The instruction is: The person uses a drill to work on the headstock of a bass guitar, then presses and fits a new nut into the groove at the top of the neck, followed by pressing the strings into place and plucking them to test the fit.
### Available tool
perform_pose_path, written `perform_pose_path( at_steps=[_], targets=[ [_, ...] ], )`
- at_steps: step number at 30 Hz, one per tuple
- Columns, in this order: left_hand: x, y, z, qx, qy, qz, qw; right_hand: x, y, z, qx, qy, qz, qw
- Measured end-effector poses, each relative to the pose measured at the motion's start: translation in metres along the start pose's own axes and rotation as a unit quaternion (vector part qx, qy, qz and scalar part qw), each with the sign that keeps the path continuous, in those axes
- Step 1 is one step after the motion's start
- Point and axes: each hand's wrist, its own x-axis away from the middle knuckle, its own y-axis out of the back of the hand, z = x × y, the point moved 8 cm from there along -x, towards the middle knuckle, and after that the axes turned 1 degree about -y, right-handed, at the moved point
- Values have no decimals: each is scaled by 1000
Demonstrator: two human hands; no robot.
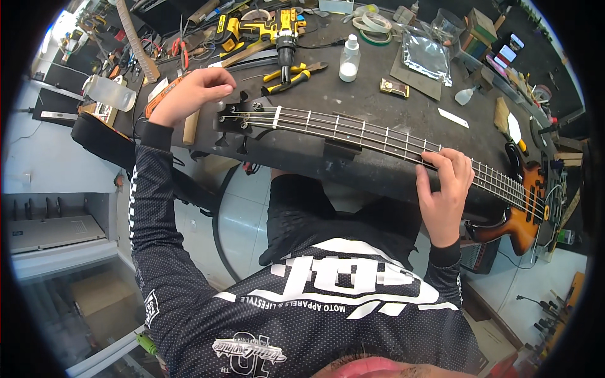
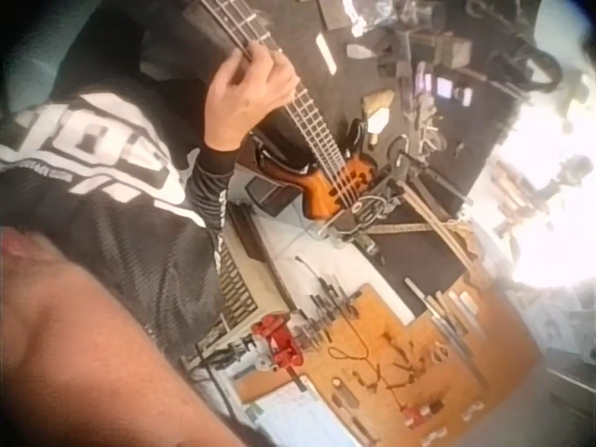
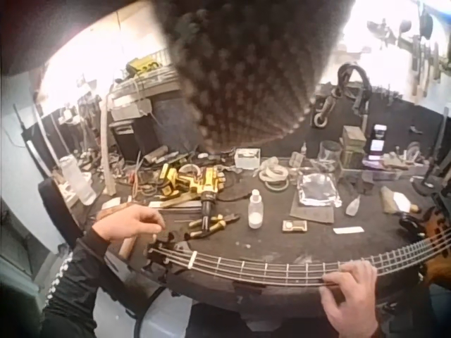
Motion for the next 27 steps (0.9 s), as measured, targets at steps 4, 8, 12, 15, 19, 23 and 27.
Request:
perform_pose_path(
  at_steps=[4,8,12,15,19,23,27],
  targets=[
    [4,-9,21,124,66,16,990,-3,-2,2,-7,15,0,1000],
    [-20,-28,13,96,62,65,991,-3,-3,4,0,26,12,1000],
    [-33,-39,40,172,38,114,978,-1,-1,2,10,17,4,1000],
    [-32,-45,52,290,55,129,947,-3,-2,3,11,15,8,1000],
    [-48,-46,31,116,51,104,986,-1,-1,1,20,10,12,1000],
    [-50,-39,-5,-184,57,60,979,0,1,-1,25,14,7,1000],
    [-34,-26,31,113,65,152,980,-3,-1,2,25,15,14,999]
  ],
)
